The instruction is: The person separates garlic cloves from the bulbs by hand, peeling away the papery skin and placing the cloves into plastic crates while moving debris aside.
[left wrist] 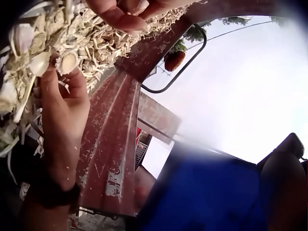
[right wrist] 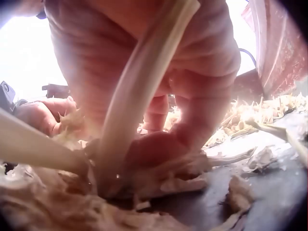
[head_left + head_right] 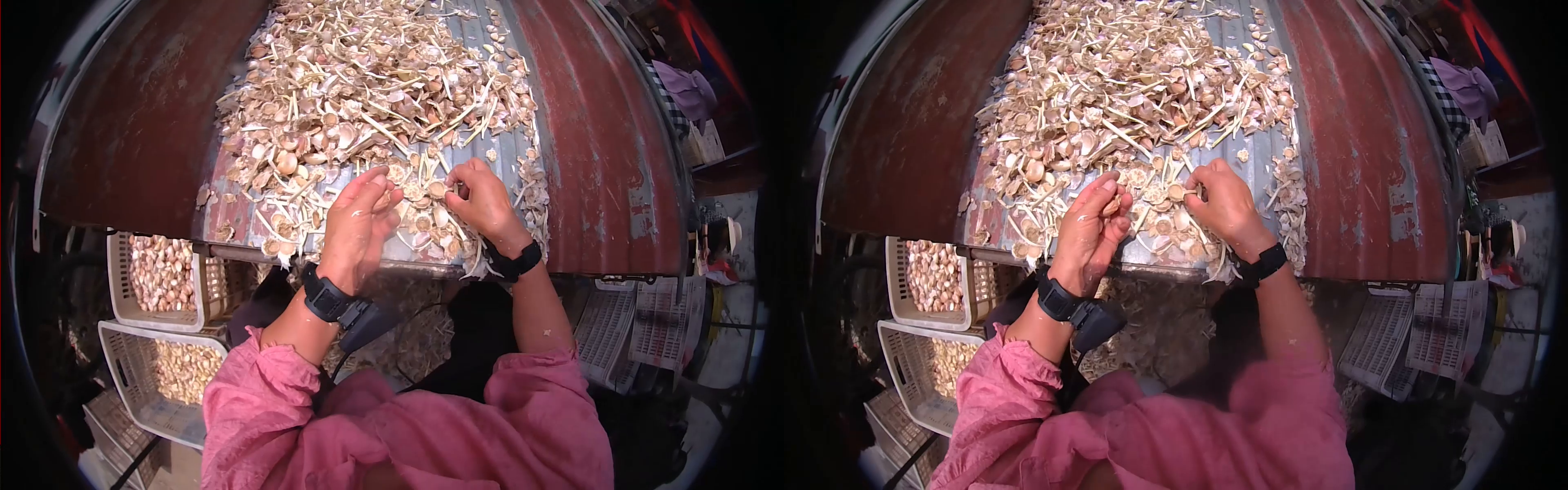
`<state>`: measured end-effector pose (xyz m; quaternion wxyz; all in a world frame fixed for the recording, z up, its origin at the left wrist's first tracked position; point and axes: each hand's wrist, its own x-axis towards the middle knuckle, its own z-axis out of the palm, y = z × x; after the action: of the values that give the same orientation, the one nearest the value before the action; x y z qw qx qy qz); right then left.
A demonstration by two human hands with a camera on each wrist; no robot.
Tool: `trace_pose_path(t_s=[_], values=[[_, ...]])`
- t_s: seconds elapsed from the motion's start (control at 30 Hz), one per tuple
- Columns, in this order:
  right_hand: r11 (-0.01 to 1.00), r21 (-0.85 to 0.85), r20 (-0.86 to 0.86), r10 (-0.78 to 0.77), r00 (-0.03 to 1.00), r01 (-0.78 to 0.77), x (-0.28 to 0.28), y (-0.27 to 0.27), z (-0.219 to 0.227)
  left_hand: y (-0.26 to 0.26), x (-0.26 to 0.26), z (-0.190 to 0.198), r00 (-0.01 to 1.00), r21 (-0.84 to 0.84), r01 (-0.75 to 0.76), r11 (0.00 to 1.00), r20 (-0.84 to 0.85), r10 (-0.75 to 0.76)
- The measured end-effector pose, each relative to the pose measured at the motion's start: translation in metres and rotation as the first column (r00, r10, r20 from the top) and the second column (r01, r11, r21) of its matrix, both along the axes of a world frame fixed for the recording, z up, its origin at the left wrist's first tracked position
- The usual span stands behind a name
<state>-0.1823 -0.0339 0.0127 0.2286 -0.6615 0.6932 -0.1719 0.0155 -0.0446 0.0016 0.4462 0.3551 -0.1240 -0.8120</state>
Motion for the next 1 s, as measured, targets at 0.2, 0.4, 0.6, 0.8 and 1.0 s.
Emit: trace_pose_path(t_s=[0.2, 0.4, 0.6, 0.8, 1.0], values=[[0.871, 0.251, 0.423, 0.294, 0.857, -0.423, 0.029, 0.054, 0.041, 0.005, 0.005, 0.011, 1.0, 0.033, 0.004, 0.999, -0.006, -0.004], [0.972, -0.128, -0.02, -0.202, 0.979, 0.198, -0.031, -0.075, -0.014, 0.006, 0.001, 0.002, 0.992, 0.016, 0.082, 0.997, -0.1, -0.08], [0.973, 0.167, -0.092, 0.177, 0.98, -0.16, -0.016, -0.04, -0.012, 0.003, 0.005, 0.007, 0.993, 0.056, 0.076, 0.996, -0.094, -0.07], [0.882, 0.373, 0.452, 0.097, 0.887, -0.287, -0.018, 0.0, 0.024, 0.01, 0.005, 0.006, 0.99, 0.046, 0.077, 0.996, -0.122, -0.071], [0.939, -0.29, 0.0, -0.192, 0.981, 0.183, -0.066, -0.092, -0.023, 0.011, -0.004, 0.003, 0.99, 0.053, 0.106, 0.993, -0.104, -0.1]])
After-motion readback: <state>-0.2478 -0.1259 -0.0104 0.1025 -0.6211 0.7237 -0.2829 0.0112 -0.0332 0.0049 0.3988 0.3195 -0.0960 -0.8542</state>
